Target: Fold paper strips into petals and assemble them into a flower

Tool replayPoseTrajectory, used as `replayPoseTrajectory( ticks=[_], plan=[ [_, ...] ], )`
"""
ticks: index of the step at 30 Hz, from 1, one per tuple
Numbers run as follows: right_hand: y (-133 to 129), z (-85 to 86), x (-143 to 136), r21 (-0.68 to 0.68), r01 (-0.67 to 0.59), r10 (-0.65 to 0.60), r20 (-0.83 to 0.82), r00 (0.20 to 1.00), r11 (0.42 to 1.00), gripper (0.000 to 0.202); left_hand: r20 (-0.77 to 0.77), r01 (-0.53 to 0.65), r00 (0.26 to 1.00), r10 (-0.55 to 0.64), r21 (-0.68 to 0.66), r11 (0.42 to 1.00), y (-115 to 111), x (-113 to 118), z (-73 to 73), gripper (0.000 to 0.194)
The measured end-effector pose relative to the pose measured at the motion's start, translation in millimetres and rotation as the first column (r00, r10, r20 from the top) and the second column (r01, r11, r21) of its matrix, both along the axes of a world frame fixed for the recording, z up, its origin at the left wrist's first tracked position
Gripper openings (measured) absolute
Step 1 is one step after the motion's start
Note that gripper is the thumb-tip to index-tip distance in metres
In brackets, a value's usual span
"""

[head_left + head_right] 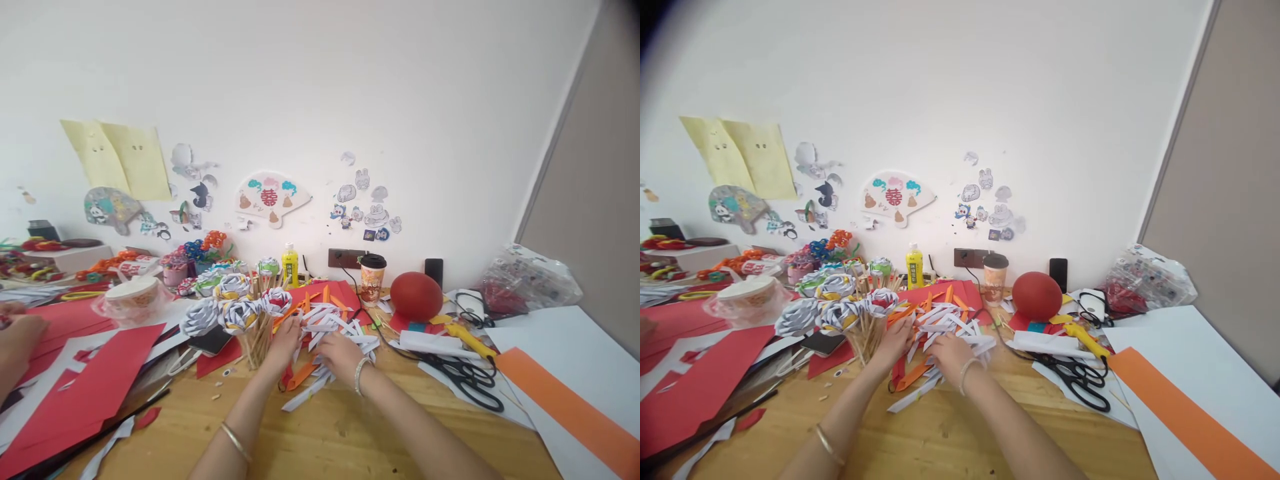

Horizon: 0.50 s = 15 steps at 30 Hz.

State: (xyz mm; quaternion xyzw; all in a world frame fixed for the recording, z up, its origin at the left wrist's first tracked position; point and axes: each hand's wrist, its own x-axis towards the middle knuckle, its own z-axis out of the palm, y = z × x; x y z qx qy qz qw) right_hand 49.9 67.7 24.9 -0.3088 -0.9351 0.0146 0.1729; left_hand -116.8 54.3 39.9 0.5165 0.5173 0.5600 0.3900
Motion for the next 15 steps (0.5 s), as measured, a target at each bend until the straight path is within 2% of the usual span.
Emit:
replayPoseTrajectory(
  ticks=[3,8,12,14,15],
  plan=[
    [7,0.0,-18,0.047,0.001,-0.007,0.109,0.994,0.999,0.015,-0.102,-0.094,0.990,0.095,0.016,0.995,2,-5,1.0,0.034],
    [13,3.0,-22,0.064,0.027,-0.031,0.064,0.997,0.998,0.013,-0.246,-0.170,0.952,0.180,0.058,0.984,1,-7,5.4,0.031],
    [12,15.1,-9,0.089,0.061,-0.054,-0.084,0.995,0.994,0.012,-0.295,-0.132,0.944,0.146,0.067,0.989,-2,-4,7.5,0.027],
    [12,21.8,-6,-0.023,0.080,-0.084,-0.324,0.942,0.996,0.011,-0.306,-0.074,0.948,0.091,0.066,0.995,-4,0,8.0,0.028],
    [13,24.5,-6,-0.116,0.073,-0.120,-0.470,0.874,0.991,0.011,-0.311,-0.039,0.949,0.058,0.066,0.997,-5,3,8.2,0.028]
  ],
)
